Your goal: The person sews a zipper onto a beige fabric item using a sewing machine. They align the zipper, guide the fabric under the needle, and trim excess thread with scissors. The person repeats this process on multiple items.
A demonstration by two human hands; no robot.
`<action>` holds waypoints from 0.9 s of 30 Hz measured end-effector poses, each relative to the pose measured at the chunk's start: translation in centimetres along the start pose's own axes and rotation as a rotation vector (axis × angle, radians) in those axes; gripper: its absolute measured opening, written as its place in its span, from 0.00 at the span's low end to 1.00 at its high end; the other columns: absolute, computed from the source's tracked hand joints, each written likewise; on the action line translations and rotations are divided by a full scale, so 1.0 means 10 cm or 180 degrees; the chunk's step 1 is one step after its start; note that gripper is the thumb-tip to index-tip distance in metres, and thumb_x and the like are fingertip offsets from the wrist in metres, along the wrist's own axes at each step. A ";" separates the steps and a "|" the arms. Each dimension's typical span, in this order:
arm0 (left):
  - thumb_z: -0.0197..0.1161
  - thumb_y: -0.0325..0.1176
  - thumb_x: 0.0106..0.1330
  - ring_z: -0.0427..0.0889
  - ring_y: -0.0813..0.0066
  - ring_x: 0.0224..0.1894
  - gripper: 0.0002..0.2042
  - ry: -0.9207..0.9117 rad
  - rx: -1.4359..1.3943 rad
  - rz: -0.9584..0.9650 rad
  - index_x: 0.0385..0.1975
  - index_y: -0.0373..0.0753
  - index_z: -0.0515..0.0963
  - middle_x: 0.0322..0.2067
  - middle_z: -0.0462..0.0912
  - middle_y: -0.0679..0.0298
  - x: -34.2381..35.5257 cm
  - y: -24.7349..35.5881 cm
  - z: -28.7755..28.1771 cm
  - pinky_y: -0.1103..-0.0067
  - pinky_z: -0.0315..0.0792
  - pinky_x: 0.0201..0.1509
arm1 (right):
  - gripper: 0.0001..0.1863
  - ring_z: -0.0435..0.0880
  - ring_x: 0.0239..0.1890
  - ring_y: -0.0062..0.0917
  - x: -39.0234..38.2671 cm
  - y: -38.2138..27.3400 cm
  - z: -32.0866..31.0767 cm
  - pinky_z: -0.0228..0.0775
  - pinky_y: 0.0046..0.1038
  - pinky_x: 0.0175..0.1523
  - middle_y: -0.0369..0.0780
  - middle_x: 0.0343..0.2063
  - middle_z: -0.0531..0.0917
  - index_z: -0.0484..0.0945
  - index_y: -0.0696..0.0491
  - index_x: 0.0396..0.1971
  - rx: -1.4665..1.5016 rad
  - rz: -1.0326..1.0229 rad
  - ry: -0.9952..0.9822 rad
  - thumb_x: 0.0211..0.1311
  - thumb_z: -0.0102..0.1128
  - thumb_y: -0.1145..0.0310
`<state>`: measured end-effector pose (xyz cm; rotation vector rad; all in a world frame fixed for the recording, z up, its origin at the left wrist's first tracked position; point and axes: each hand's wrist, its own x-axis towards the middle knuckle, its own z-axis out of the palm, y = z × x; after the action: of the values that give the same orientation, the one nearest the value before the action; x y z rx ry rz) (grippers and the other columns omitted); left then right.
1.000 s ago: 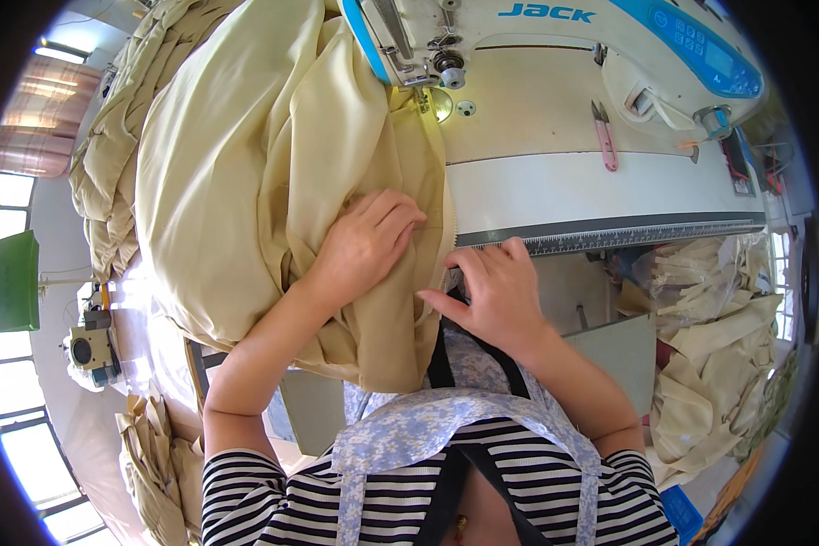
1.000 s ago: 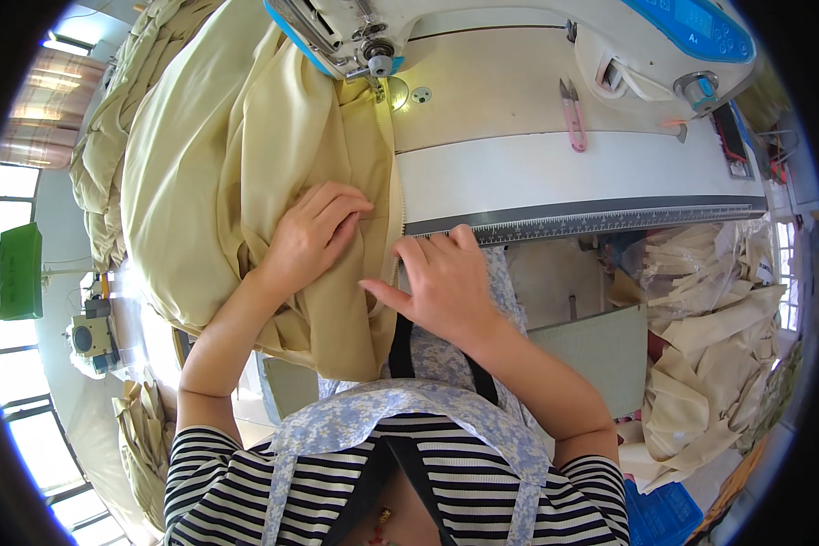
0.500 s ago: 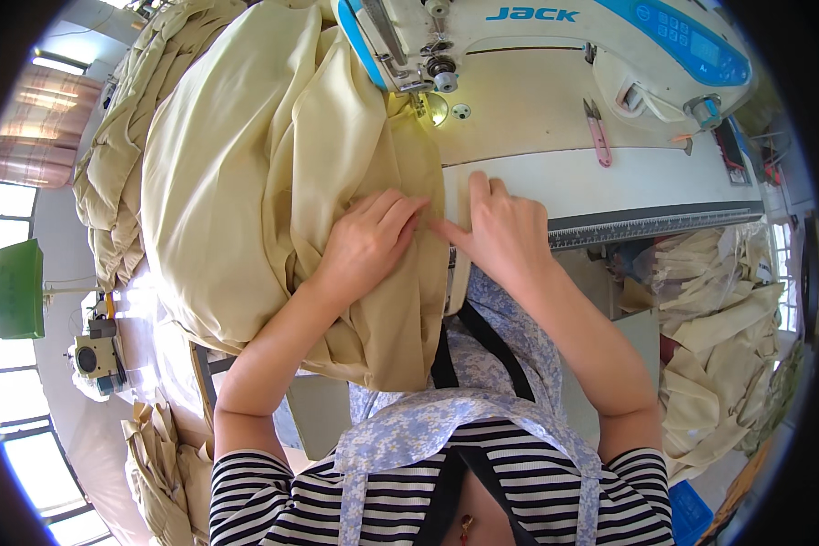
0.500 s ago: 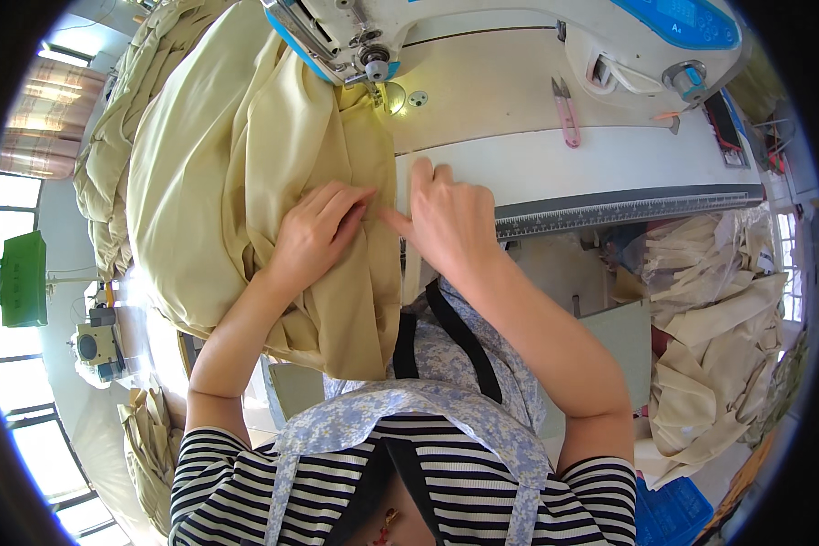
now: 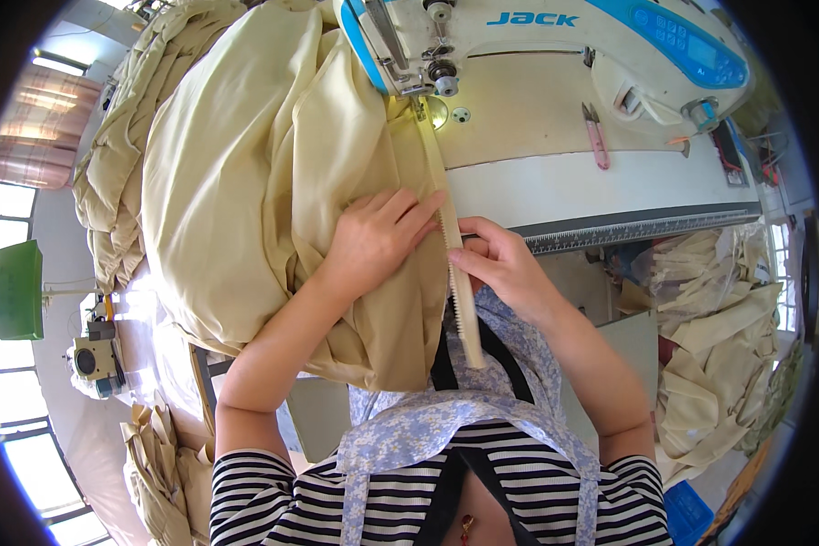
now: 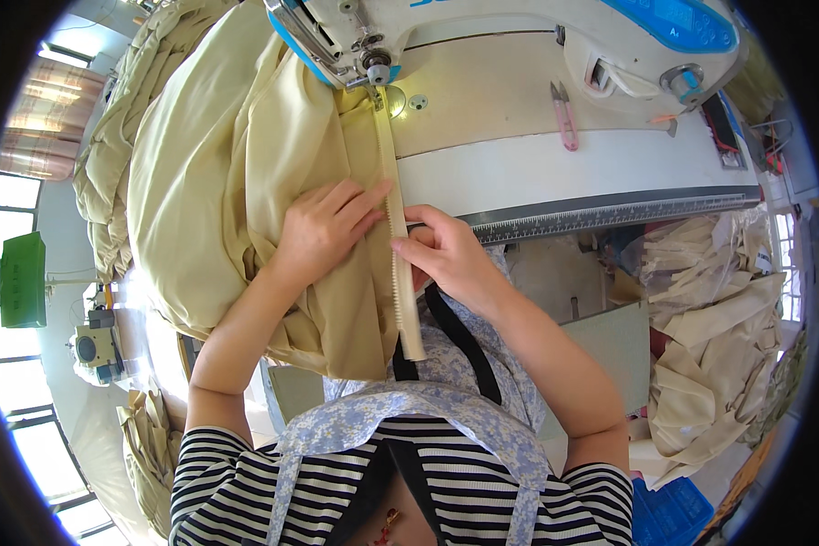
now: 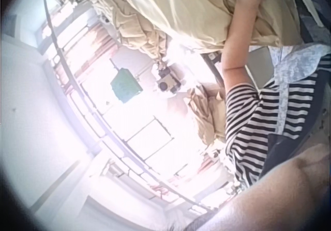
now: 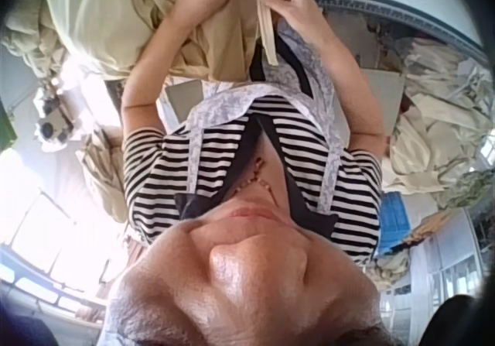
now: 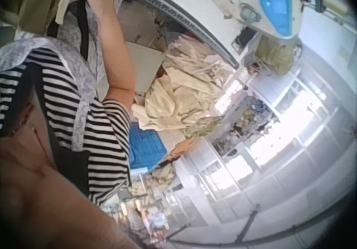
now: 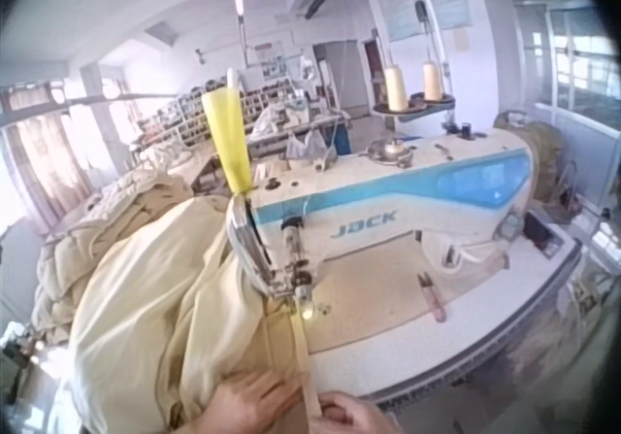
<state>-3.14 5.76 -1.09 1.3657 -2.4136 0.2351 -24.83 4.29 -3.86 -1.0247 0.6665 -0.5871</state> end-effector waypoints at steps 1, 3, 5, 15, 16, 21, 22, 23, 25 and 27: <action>0.71 0.26 0.55 0.81 0.70 0.32 0.21 0.0025 0.0032 0.0076 0.51 0.42 0.82 0.30 0.76 0.67 0.01 0.00 0.01 0.74 0.76 0.34 | 0.17 0.83 0.29 0.18 -0.03 0.07 0.04 0.76 0.23 0.33 0.37 0.30 0.83 0.72 0.62 0.55 0.0059 0.0002 0.0072 0.73 0.58 0.69; 0.72 0.26 0.53 0.81 0.71 0.32 0.21 0.0118 0.0025 0.0139 0.49 0.42 0.83 0.30 0.76 0.68 0.01 -0.01 0.02 0.74 0.76 0.33 | 0.15 0.82 0.30 0.16 -0.07 0.17 0.09 0.76 0.21 0.36 0.36 0.31 0.83 0.73 0.60 0.54 0.0132 0.0111 0.0221 0.74 0.57 0.69; 0.72 0.25 0.51 0.81 0.70 0.32 0.21 0.0196 -0.0073 0.0136 0.48 0.42 0.83 0.32 0.76 0.68 0.02 -0.01 0.02 0.75 0.77 0.33 | 0.12 0.83 0.31 0.17 -0.08 0.23 0.11 0.76 0.21 0.36 0.36 0.31 0.83 0.74 0.60 0.50 0.0069 -0.0122 0.0090 0.76 0.56 0.68; 0.66 0.18 0.54 0.85 0.58 0.40 0.21 0.0270 -0.0404 -0.0459 0.50 0.37 0.81 0.47 0.83 0.59 0.04 0.01 -0.11 0.72 0.81 0.42 | 0.20 0.75 0.61 0.31 -0.01 0.31 0.04 0.69 0.38 0.65 0.38 0.55 0.79 0.80 0.52 0.53 -0.4782 -0.3009 0.0977 0.60 0.58 0.71; 0.65 0.17 0.56 0.85 0.57 0.40 0.20 0.0315 -0.0457 -0.0510 0.50 0.36 0.80 0.47 0.83 0.58 0.07 -0.01 -0.15 0.71 0.81 0.42 | 0.21 0.73 0.64 0.31 0.05 0.36 0.09 0.66 0.39 0.68 0.38 0.57 0.77 0.79 0.52 0.55 -0.4958 -0.2918 0.0963 0.61 0.57 0.70; 0.61 0.17 0.56 0.85 0.55 0.37 0.18 0.0281 -0.0803 -0.0947 0.48 0.34 0.79 0.45 0.83 0.57 0.26 -0.13 -0.39 0.70 0.81 0.40 | 0.22 0.72 0.64 0.30 0.18 0.41 0.10 0.64 0.41 0.70 0.38 0.56 0.78 0.79 0.53 0.55 -0.4608 -0.3183 0.0894 0.59 0.57 0.68; 0.61 0.16 0.54 0.84 0.54 0.42 0.17 0.0122 -0.1018 -0.1241 0.46 0.34 0.80 0.44 0.84 0.56 0.30 -0.15 -0.41 0.68 0.80 0.45 | 0.20 0.75 0.61 0.31 0.18 0.37 0.04 0.67 0.39 0.67 0.39 0.52 0.81 0.81 0.55 0.51 -0.4616 -0.3317 0.0704 0.56 0.59 0.70; 0.61 0.17 0.54 0.84 0.54 0.45 0.17 0.0190 -0.0904 -0.0858 0.45 0.34 0.80 0.45 0.84 0.56 0.34 -0.16 -0.41 0.67 0.79 0.48 | 0.20 0.76 0.60 0.31 0.18 0.33 -0.02 0.68 0.38 0.66 0.39 0.51 0.81 0.81 0.55 0.49 -0.4455 -0.3258 0.0499 0.55 0.60 0.70; 0.62 0.17 0.52 0.82 0.53 0.50 0.17 0.0316 -0.0668 -0.0218 0.44 0.33 0.80 0.45 0.84 0.55 0.41 -0.18 -0.36 0.66 0.78 0.56 | 0.19 0.78 0.57 0.31 0.20 0.22 -0.17 0.70 0.37 0.65 0.39 0.48 0.83 0.82 0.56 0.46 -0.4110 -0.3229 0.0127 0.52 0.61 0.71; 0.67 0.21 0.53 0.81 0.54 0.55 0.16 -0.0008 -0.0436 0.0259 0.43 0.34 0.80 0.49 0.84 0.57 0.41 -0.15 -0.25 0.58 0.71 0.66 | 0.19 0.81 0.53 0.31 0.19 0.15 -0.26 0.72 0.35 0.62 0.39 0.46 0.84 0.83 0.57 0.45 -0.4121 -0.3356 0.0028 0.49 0.63 0.72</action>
<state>-3.25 2.54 2.73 1.2105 -2.4410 0.0865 -25.30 2.01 -6.60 -2.6528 0.4211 -1.0842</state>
